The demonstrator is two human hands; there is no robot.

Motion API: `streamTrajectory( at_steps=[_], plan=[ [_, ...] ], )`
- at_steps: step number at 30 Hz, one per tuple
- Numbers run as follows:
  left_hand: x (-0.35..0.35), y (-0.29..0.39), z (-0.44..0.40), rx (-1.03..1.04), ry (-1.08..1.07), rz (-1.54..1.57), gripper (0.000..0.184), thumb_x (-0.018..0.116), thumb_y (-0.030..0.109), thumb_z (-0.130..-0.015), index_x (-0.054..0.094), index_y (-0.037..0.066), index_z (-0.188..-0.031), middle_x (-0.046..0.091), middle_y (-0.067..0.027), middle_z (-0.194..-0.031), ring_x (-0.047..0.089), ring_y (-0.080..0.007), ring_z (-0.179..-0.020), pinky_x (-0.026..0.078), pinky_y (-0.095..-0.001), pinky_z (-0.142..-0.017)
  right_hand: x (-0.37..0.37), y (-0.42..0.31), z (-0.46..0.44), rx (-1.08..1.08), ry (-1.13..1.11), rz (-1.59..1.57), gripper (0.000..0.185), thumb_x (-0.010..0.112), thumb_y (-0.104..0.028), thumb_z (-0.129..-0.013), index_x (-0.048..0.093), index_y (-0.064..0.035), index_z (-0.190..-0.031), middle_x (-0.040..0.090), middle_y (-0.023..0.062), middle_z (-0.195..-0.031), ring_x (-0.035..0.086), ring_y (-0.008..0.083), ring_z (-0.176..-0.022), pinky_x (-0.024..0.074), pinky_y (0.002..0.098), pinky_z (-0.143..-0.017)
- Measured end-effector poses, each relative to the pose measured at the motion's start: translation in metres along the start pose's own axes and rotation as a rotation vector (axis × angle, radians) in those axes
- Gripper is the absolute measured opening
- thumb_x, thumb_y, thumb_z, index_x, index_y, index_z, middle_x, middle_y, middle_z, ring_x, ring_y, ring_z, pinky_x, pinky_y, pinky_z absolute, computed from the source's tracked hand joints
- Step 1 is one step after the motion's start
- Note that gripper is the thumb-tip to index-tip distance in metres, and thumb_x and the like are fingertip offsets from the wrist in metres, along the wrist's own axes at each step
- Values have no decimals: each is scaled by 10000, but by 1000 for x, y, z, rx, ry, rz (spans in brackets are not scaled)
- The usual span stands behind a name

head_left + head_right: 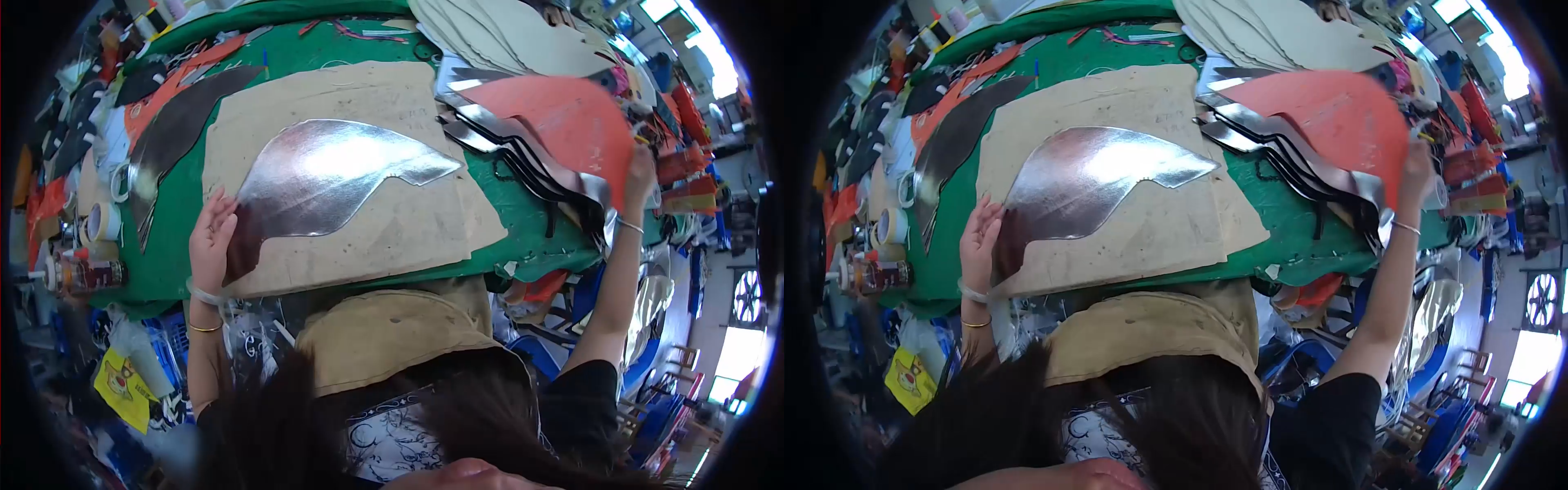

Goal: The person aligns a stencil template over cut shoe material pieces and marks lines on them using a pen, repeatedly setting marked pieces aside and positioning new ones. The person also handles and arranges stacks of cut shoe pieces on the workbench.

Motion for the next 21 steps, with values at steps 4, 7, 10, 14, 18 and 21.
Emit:
streamTrajectory(
  at_steps=[4,7,10,14,18,21],
  plan=[
    [-28,12,3,5,155,-12,439,524,93,-944,413,-17,-1355,565,-143,-1211,551,-205,-1141,419,-305,-984,-20,-60,-56,299,46,-422,243,527,-220,-952,676,-30,-969,666,77,-923,627,175,-784,483,279,-683],
    [-39,14,-5,14,268,163,433,533,157,-952,435,-4,-1341,587,-140,-1192,562,-198,-1121,434,-313,-956,36,-153,-54,17,-255,-584,233,541,-195,-940,662,2,-963,653,78,-927,610,150,-770,481,284,-696],
    [-35,14,-11,6,264,242,448,499,205,-972,408,-5,-1356,556,-149,-1234,548,-230,-1139,425,-345,-986,87,-266,-5,-60,-515,-519,218,547,-192,-933,653,-10,-988,647,109,-889,608,183,-732,473,272,-690],
    [-5,33,-7,98,44,-117,461,593,261,-905,500,49,-1303,524,-143,-1284,515,-269,-1181,397,-374,-1013,140,-382,69,-230,-679,-623,220,572,-251,-901,654,-54,-955,658,141,-894,639,317,-786,489,373,-701],
    [29,35,20,358,-193,-865,451,671,272,-812,590,96,-1219,484,-152,-1323,447,-335,-1247,368,-411,-1039,150,-429,95,-400,-563,-534,163,579,-253,-892,653,-109,-910,621,90,-880,627,321,-744,493,400,-628],
    [32,21,30,446,-172,-979,424,689,235,-782,621,101,-1179,476,-153,-1328,412,-362,-1272,360,-429,-1045,151,-442,96,-400,-554,-443,142,590,-260,-883,652,-132,-893,584,71,-851,624,300,-705,488,401,-594]
  ],
)
Point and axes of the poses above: each hand's wrist, its own z-axis away from the middle knuckle, its own x-axis out of the palm, y = z × x, the point moved 7 cm from there along -z, towards the middle knuckle
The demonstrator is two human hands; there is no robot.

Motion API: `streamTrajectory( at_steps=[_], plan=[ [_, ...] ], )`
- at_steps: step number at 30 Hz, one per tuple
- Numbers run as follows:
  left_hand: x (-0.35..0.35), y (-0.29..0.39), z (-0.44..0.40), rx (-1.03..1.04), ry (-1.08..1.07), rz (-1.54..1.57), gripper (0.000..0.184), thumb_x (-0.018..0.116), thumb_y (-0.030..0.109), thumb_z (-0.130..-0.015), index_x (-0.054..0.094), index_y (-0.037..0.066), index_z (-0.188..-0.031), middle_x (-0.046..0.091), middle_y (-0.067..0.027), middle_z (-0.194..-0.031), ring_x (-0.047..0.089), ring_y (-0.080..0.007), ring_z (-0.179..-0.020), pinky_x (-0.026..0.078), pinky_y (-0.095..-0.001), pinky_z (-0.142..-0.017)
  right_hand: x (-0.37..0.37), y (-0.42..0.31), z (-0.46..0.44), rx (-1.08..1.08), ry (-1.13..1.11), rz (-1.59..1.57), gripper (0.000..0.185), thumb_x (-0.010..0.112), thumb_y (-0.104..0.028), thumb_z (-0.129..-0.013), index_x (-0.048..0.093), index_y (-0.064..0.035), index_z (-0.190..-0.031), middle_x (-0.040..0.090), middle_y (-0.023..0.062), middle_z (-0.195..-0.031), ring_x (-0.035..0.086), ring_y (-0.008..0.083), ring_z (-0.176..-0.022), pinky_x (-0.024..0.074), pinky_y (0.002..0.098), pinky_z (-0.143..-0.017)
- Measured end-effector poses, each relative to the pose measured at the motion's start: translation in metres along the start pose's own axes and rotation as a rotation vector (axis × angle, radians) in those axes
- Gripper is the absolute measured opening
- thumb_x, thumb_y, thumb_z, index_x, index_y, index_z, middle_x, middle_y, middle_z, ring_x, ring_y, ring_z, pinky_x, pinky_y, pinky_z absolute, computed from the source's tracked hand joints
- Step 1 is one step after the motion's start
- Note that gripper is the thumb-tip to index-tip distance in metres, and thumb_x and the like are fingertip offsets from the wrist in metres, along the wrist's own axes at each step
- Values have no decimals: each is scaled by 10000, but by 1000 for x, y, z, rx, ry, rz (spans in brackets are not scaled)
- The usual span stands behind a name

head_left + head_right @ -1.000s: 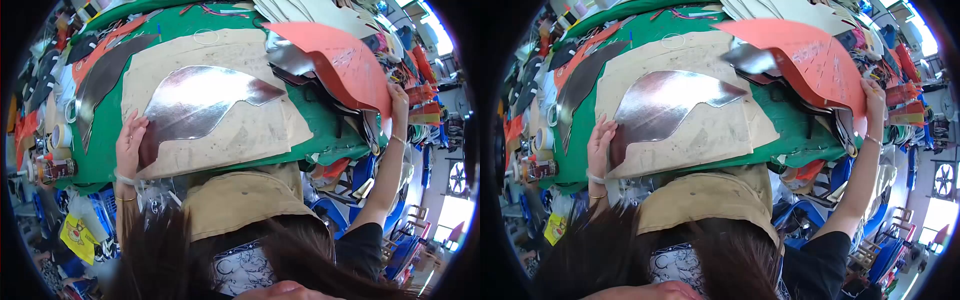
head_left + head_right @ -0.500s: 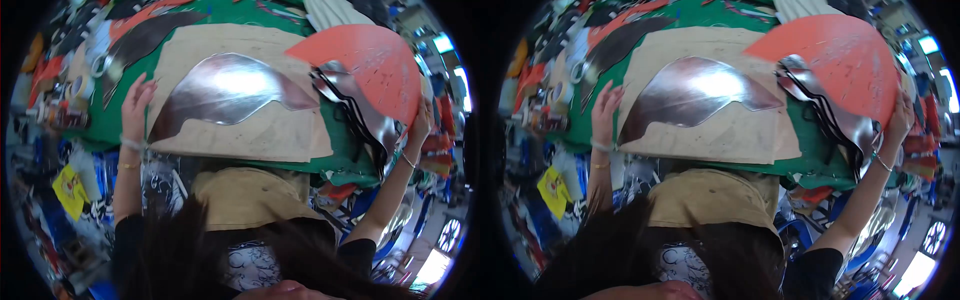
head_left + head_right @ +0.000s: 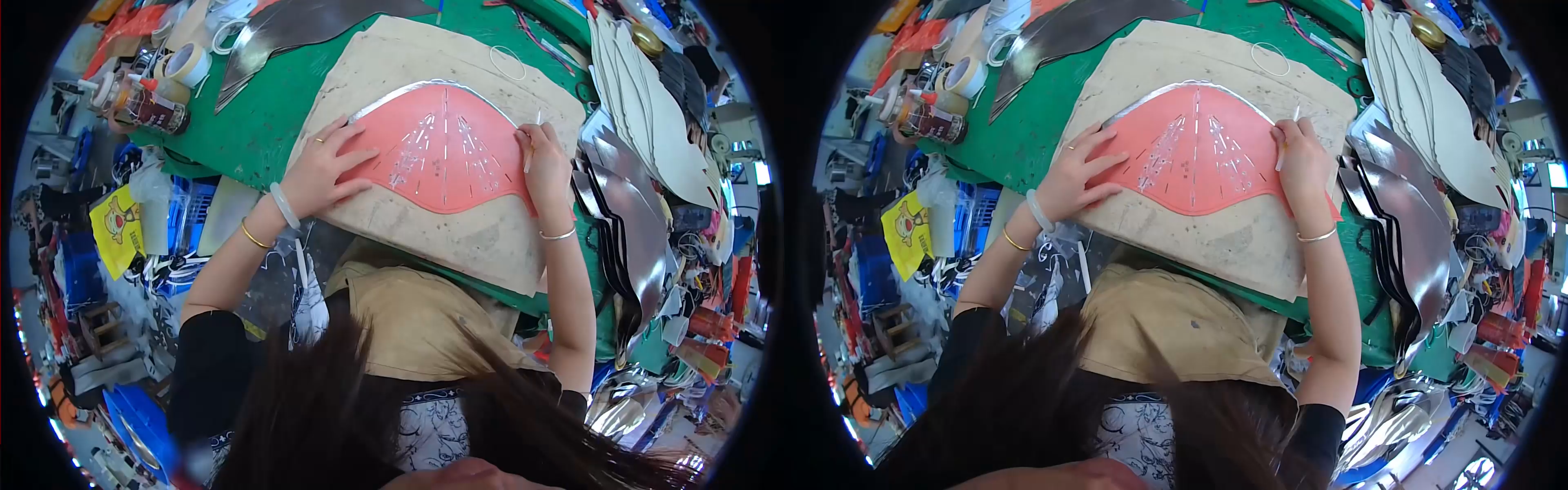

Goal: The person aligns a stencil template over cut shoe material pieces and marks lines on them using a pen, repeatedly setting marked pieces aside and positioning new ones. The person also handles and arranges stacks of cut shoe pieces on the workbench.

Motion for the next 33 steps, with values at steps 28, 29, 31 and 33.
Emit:
streamTrajectory(
  at_steps=[28,29,31,33],
  plan=[
    [5,-5,1,9,78,39,305,671,142,-802,666,111,-1105,509,-140,-1290,417,-353,-1281,395,-421,-1025,8,-8,-9,-152,15,179,144,572,-253,-886,631,-126,-917,566,67,-848,630,262,-713,502,391,-600],
    [5,-4,1,10,76,34,304,669,142,-803,665,113,-1106,507,-139,-1293,416,-353,-1282,395,-421,-1025,4,-12,-9,-204,56,212,154,572,-253,-889,633,-118,-932,581,67,-852,631,254,-721,504,386,-605],
    [5,-4,1,9,72,19,303,667,143,-806,665,117,-1108,503,-137,-1298,413,-353,-1284,394,-421,-1025,-7,-18,-11,-234,140,88,177,572,-257,-898,639,-100,-948,611,69,-837,633,239,-713,503,373,-604],
    [7,-5,1,6,69,15,306,666,144,-806,663,120,-1111,500,-136,-1302,412,-354,-1285,389,-422,-1029,-21,-24,-12,-186,220,-224,204,574,-266,-908,649,-80,-949,641,74,-799,634,224,-681,498,357,-595]
  ],
)
Point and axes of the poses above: each hand's wrist, its own z-axis away from the middle knuckle, its own x-axis out of the palm, y = z × x, the point moved 7 cm from there along -z, towards the middle knuckle
